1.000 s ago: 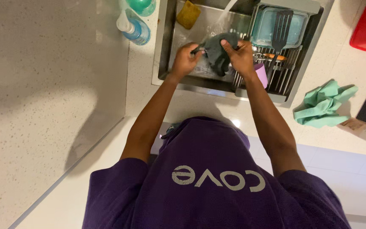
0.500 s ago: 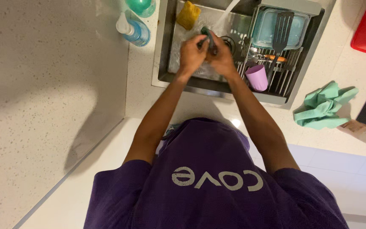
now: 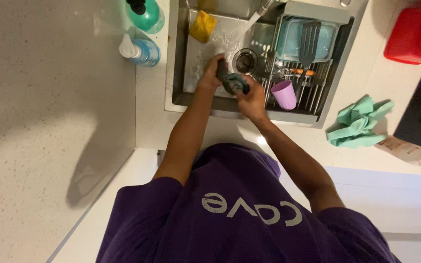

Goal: The person wipes the black gas stovetop and surrounding white countertop using a green cloth and a yellow sponge. They move a blue bowl and a dish rack to access the counter, then wipe the sink area and rinse the sponge under running water.

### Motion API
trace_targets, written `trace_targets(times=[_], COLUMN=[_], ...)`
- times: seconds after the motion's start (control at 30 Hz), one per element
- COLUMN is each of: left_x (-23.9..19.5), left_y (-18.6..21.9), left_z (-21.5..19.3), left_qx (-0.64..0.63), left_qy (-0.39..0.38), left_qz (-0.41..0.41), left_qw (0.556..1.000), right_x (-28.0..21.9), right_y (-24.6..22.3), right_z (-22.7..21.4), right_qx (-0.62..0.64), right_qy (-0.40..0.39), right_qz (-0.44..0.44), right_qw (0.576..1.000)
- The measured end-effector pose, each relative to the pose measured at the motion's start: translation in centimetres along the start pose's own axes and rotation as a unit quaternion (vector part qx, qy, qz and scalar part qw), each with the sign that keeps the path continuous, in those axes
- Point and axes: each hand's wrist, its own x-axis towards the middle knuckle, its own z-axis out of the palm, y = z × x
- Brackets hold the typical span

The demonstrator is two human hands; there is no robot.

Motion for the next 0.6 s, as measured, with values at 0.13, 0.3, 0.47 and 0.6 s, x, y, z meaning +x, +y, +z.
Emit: trace_targets(times=[0.13,0.3,0.47,0.6], left_x=[1.1,-0.1,-1.4,-2.1], left_y=[-1.0,-0.9,-1.6,-1.6], left_z=[-4.0,-5.3,-6.7,-6.9], left_qx=[-0.026,0.129,0.178,0.208], left_qy=[0.058,0.134,0.142,0.172], left_qz=[-0.060,-0.082,-0.045,-0.010], left_qw=[0.996,0.979,0.973,0.963], right_x=[4.5,7.6,5.9,6.7], right_y=[2.7,9.8,12.3,16.4], right_z=[-1.5,1.9,5.5,7.5], right_qx=[0.169,0.088,0.187,0.195], right_qy=[0.046,-0.059,-0.092,-0.044], right_qz=[0.059,0.132,0.504,0.457], right_qw=[0.983,0.986,0.838,0.866])
